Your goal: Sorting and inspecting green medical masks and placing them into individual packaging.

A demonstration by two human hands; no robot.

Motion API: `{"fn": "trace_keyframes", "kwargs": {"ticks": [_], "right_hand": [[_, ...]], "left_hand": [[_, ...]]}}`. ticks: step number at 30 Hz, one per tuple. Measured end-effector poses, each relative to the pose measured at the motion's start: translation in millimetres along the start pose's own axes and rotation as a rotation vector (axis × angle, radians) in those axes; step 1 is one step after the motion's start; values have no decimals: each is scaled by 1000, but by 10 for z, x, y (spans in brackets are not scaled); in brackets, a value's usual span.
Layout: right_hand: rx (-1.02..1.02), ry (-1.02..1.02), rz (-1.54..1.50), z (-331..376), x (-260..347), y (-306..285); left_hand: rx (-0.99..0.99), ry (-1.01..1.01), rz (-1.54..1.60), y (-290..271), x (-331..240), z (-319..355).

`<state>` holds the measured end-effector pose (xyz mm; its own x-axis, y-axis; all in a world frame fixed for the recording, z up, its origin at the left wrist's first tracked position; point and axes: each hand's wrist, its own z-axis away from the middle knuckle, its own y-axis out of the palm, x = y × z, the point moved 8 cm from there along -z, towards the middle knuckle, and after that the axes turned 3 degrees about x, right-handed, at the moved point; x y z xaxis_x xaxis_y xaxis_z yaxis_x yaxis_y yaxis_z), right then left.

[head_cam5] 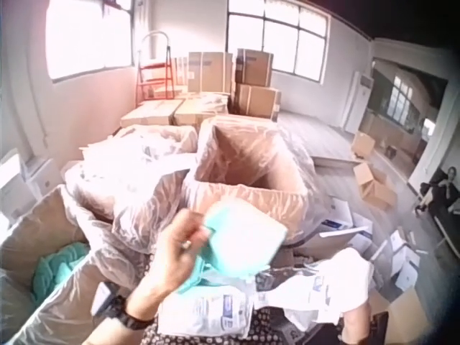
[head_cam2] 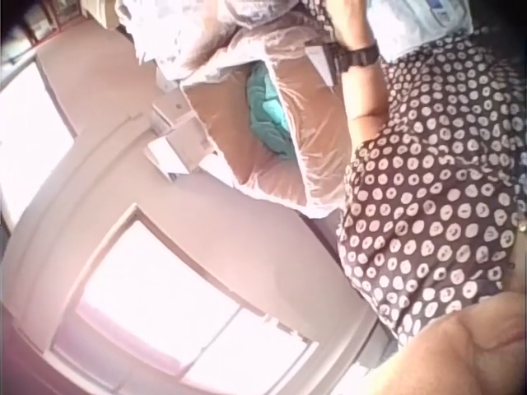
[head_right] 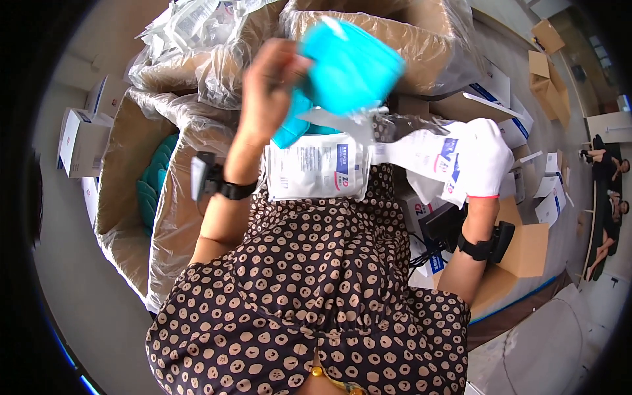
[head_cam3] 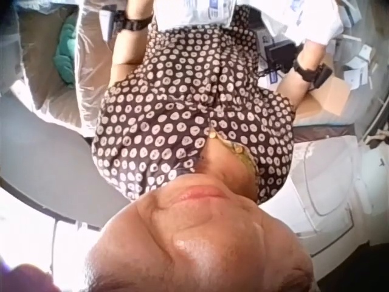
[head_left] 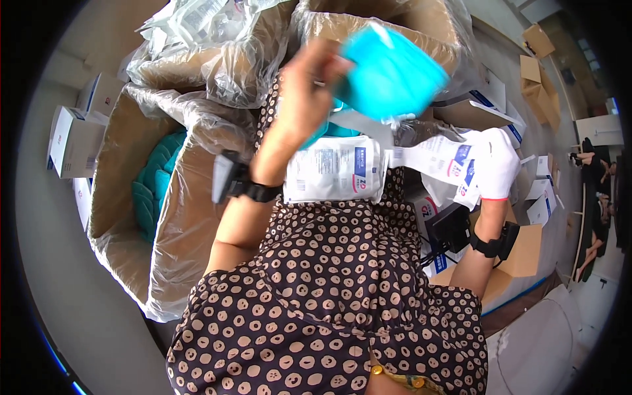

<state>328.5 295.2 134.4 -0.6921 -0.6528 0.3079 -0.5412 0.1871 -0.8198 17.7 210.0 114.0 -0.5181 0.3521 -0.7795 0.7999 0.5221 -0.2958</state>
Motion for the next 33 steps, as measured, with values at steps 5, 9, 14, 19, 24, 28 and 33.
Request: {"fn": "trace_keyframes", "kwargs": {"ticks": [5, 9, 14, 19, 24, 28, 33], "right_hand": [[-107, 197, -231, -32, -458, -177], [-283, 398, -437, -118, -404, -308], [-252, 280, -565, -359, -68, -100], [-446, 149, -763, -487, 286, -32], [-687, 253, -1377, -581, 240, -31], [-591, 149, -1881, -811, 225, 441], [-242, 538, -1232, -680, 63, 1589]], "left_hand": [[44, -260, -169, -532, 708, -38], [445, -167, -396, -114, 553, 194], [253, -494, 590, 405, 295, 258], [63, -485, 1072, 504, 357, 250], [-61, -429, 1738, 191, 421, 393], [138, -507, 1962, 483, 343, 639], [-50, -583, 1551, 647, 759, 814]]}}
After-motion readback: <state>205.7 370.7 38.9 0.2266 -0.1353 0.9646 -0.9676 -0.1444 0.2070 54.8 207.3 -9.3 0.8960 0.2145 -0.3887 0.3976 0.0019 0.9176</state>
